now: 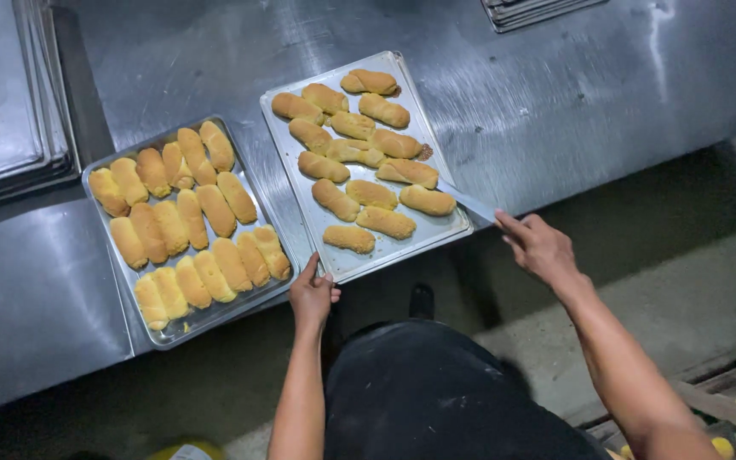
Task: The person is organizing baked bread rolls onto trays in a bakery.
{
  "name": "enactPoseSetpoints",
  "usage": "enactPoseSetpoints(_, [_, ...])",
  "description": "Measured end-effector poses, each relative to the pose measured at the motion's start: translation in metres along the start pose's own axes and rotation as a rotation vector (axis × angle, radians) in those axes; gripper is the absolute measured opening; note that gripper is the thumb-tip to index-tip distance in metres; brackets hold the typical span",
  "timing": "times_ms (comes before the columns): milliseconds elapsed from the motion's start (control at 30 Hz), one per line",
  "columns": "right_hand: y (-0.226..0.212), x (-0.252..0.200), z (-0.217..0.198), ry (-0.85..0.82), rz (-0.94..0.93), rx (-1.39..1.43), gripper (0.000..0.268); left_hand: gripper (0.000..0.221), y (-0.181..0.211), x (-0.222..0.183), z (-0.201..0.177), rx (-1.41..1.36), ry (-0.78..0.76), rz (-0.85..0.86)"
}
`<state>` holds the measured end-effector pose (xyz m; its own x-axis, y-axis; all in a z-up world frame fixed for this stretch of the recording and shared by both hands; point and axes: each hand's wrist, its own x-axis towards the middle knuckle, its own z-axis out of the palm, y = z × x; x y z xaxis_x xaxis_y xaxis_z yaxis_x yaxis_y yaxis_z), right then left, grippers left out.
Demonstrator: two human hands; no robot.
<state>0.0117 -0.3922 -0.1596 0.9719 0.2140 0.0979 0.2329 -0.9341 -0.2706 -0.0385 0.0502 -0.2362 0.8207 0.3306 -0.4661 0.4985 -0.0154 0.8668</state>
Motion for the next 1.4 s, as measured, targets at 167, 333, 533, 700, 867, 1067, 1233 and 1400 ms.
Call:
enactPoseSetpoints(167, [-0.002, -0.032, -0.057, 0.009, 0.040, -0.119, 0.057, 0.066, 0.003, -0.006, -0.004, -0.049, -0.049, 0.035])
enactPoseSetpoints(333, [0.015, -0.050, -0.103, -0.138, 0.155, -0.231, 0.045, 0.072, -0.017, 0.016, -0.005, 0.060, -0.125, 0.075])
enactPoseSetpoints(533, [0.074, -0.066, -0.085, -0.072, 0.390, -0.015, 0.039, 0.075, -0.003, 0.017, -0.012, 0.061, -0.182, 0.079])
enactPoseSetpoints(700, [0.050, 0.020, -0.076, -0.072, 0.418, 0.335, 0.036, 0.075, -0.006, 0.015, -0.006, 0.050, -0.147, 0.011])
enactPoseSetpoints(867, [0.040, 0.144, 0.016, 0.045, 0.217, 0.615, 0.039, 0.074, 0.001, 0.013, -0.003, 0.069, -0.081, -0.057])
enactPoseSetpoints(1067, [0.037, 0.246, 0.051, -0.007, 0.183, 0.488, 0.041, 0.074, 0.017, 0.011, -0.001, 0.042, -0.042, -0.158])
enactPoseSetpoints(1233, [0.065, 0.282, 0.063, -0.131, 0.134, 0.429, 0.040, 0.071, 0.016, 0.007, 0.007, 0.181, 0.054, -0.106])
enactPoseSetpoints(1400, [0.080, 0.281, 0.070, -0.195, 0.010, 0.563, 0.040, 0.073, 0.017, -0.001, 0.012, 0.122, 0.091, -0.103])
